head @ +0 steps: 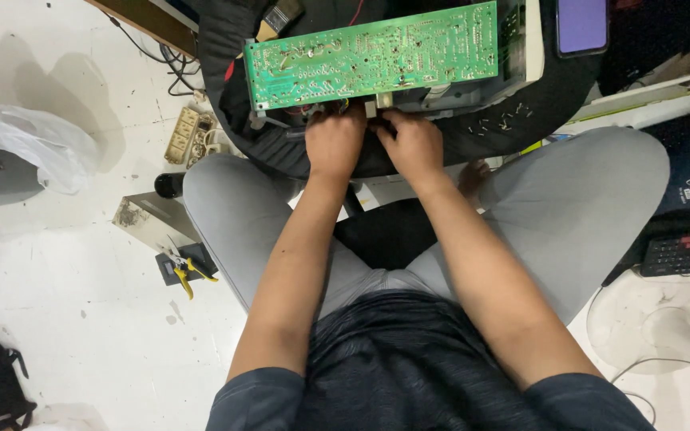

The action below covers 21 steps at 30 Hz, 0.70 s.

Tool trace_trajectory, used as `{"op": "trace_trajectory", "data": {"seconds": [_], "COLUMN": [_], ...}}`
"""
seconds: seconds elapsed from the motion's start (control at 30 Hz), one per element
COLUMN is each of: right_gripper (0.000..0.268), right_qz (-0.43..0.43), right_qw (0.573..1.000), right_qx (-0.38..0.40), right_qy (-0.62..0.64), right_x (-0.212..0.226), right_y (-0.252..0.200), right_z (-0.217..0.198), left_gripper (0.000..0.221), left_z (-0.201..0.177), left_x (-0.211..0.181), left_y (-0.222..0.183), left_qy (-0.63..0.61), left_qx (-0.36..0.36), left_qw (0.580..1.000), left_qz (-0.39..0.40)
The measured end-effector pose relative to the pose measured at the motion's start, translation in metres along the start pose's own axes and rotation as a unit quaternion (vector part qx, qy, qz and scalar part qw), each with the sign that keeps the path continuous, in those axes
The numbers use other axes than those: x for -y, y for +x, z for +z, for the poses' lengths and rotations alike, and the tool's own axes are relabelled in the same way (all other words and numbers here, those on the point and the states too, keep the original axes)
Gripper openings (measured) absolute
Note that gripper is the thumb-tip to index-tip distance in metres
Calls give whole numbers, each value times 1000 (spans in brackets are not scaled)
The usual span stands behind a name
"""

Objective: The person is cleaning a circuit board, connecting internal wiring, and securing the board into a device chassis using a screwdriver.

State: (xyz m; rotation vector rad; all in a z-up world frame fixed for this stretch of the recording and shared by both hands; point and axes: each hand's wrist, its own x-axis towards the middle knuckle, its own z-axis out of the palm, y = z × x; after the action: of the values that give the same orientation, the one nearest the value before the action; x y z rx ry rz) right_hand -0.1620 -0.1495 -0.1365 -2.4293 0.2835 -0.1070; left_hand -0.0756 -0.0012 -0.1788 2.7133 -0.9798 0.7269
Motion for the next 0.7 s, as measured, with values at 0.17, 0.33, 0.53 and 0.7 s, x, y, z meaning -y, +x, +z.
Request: {"op": "trace_trajectory", "data": {"seconds": [0.17,0.33,0.53,0.7], "right_gripper": [17,8,13,9], "right_qz": [-53,-89,-16,1], "right_qw": [981,937,893,893], "right_qx": [-94,-154,-157,-129], "right_qy": [160,302,421,432], "right_x": [-9,12,8,24], "right_y": [-4,-4,5,4], "right_z": [6,-1,14,-1], "left_gripper": [17,12,24,16], "left_z": [-32,-62,-118,-157], "left_x": [-7,-19,-21,-1], "left_y": [-2,-6,29,63], "left_qy": [-24,-91,-242,-142], "left_qx": [-9,-10,35,-53], "left_qw": [999,994,951,986], "left_qz": [-38,-57,-189,-63]}}
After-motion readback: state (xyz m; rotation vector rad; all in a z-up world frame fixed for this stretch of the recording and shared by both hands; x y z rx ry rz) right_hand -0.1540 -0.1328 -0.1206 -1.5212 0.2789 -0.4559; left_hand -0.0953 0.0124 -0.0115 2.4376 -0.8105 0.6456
